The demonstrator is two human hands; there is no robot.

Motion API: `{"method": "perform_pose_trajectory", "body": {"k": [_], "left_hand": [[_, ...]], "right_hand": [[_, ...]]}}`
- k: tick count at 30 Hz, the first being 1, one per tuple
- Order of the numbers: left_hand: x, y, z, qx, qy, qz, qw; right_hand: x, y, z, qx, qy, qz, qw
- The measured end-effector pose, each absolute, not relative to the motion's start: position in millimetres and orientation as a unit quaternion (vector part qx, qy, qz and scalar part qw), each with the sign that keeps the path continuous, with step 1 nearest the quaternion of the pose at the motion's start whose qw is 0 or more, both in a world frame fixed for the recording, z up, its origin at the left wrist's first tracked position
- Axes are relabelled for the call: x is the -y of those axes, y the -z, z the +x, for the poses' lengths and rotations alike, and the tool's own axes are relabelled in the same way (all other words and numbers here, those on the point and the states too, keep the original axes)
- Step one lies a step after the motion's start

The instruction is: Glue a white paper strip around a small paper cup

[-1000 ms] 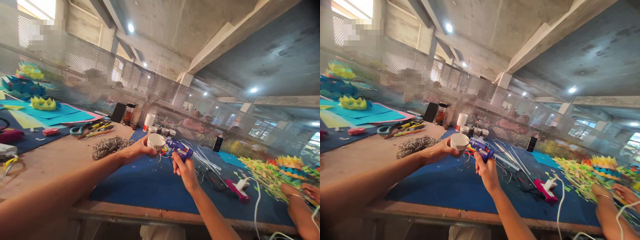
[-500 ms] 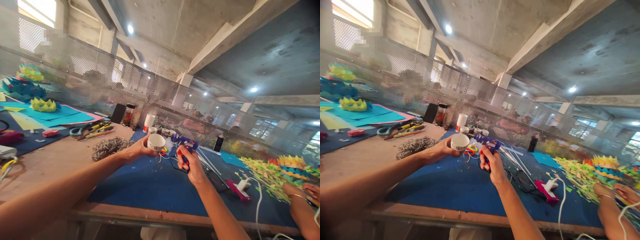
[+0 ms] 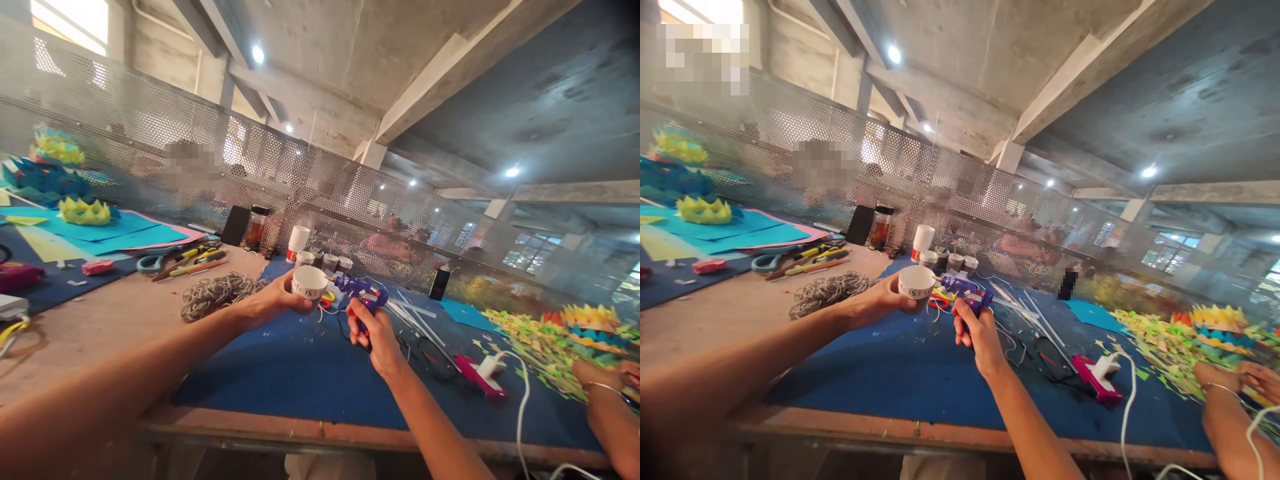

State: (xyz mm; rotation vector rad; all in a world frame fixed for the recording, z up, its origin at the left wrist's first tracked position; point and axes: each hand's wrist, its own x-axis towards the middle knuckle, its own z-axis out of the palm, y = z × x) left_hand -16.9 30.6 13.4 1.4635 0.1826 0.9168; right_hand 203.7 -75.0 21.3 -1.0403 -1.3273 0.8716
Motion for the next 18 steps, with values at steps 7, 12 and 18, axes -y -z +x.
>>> {"method": "perform_pose_trajectory", "body": {"k": [7,12,18], "left_hand": [[-29.5,-14.2,-17.8,-0.099,-0.398,0.649,0.641],[-29.7,-13.2,-17.6,-0.109,-0.393,0.652,0.639],[-26.7,-15.7,-16.5,-0.060,-0.371,0.639,0.671]], "right_hand": [[74.1,-22.0,203.0,0.570,-0.363,-0.465,0.572],[71.5,-25.1,202.8,0.586,-0.369,-0.462,0.554],[60.1,-33.3,208.1,0.561,-0.413,-0.395,0.599]]}}
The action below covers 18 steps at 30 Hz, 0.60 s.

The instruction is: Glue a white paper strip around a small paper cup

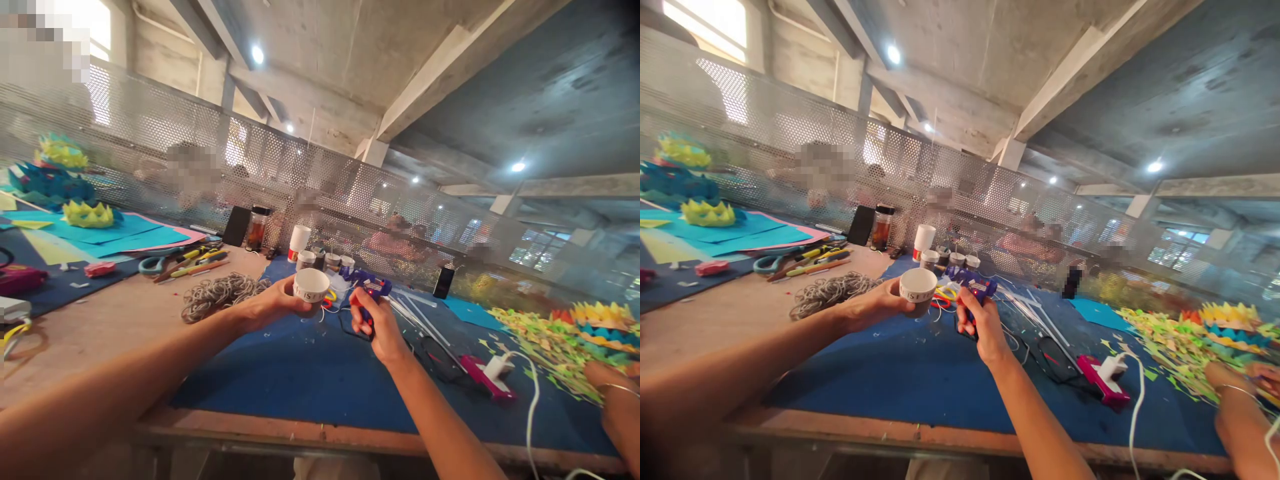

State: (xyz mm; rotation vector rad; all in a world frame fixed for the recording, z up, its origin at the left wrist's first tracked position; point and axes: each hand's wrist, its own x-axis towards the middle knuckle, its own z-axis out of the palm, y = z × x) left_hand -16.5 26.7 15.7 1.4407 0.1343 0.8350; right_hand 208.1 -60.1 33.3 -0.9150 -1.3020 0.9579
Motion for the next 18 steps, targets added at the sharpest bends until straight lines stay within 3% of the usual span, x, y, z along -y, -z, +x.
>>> {"method": "perform_pose_trajectory", "body": {"k": [7,18], "left_hand": [[-23.1,-18.8,-16.6,-0.043,-0.354,0.617,0.701],[-32.9,2.0,-13.4,-0.047,-0.311,0.584,0.748]], "right_hand": [[35.1,-38.7,210.0,0.541,-0.431,-0.356,0.628],[12.6,-3.6,200.9,0.488,-0.432,-0.377,0.658]]}}
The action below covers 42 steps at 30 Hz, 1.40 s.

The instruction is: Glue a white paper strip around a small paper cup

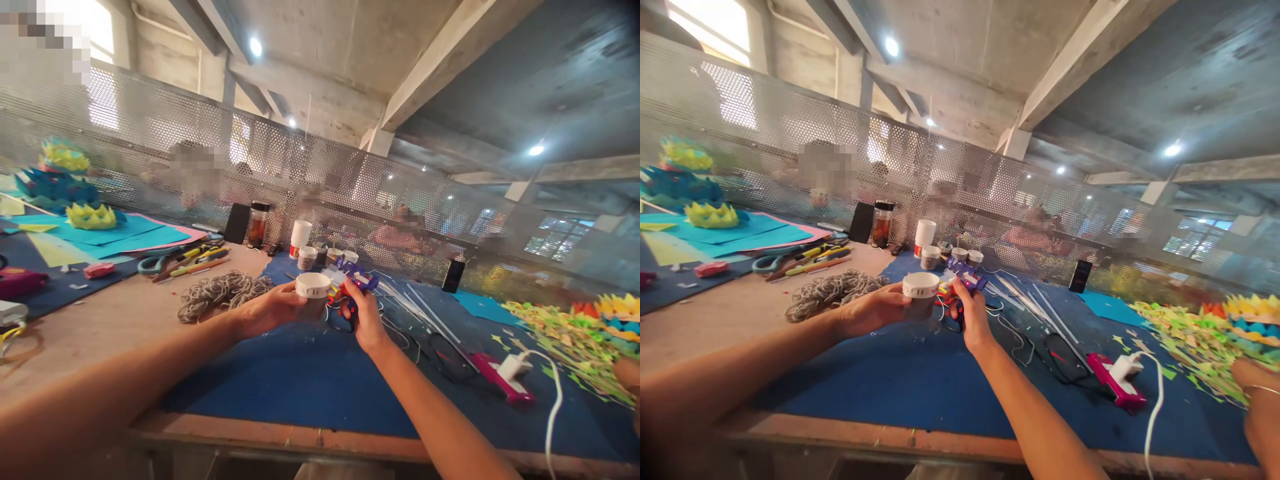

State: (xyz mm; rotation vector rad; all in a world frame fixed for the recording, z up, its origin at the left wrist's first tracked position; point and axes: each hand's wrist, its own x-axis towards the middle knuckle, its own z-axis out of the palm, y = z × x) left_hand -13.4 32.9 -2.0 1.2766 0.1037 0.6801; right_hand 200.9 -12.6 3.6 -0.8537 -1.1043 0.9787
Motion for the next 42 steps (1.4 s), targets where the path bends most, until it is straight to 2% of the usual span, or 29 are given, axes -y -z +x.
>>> {"method": "perform_pose_trajectory", "body": {"k": [10,18,28,35,42], "left_hand": [[-27.0,-1.1,-7.1,-0.097,-0.330,0.586,0.734],[-28.1,4.8,1.4,-0.140,-0.371,0.633,0.665],[-39.8,13.1,-8.0,-0.159,-0.348,0.563,0.733],[-47.0,19.6,-6.2,-0.157,-0.336,0.534,0.759],[-49.4,19.9,-7.2,-0.147,-0.330,0.540,0.761]], "right_hand": [[12.5,16.2,195.7,0.509,-0.425,-0.391,0.638],[18.8,16.5,199.3,0.550,-0.394,-0.430,0.598],[22.1,4.4,210.0,0.554,-0.389,-0.430,0.598],[24.3,1.2,218.3,0.580,-0.374,-0.474,0.547],[19.0,2.1,222.7,0.579,-0.383,-0.482,0.534]]}}
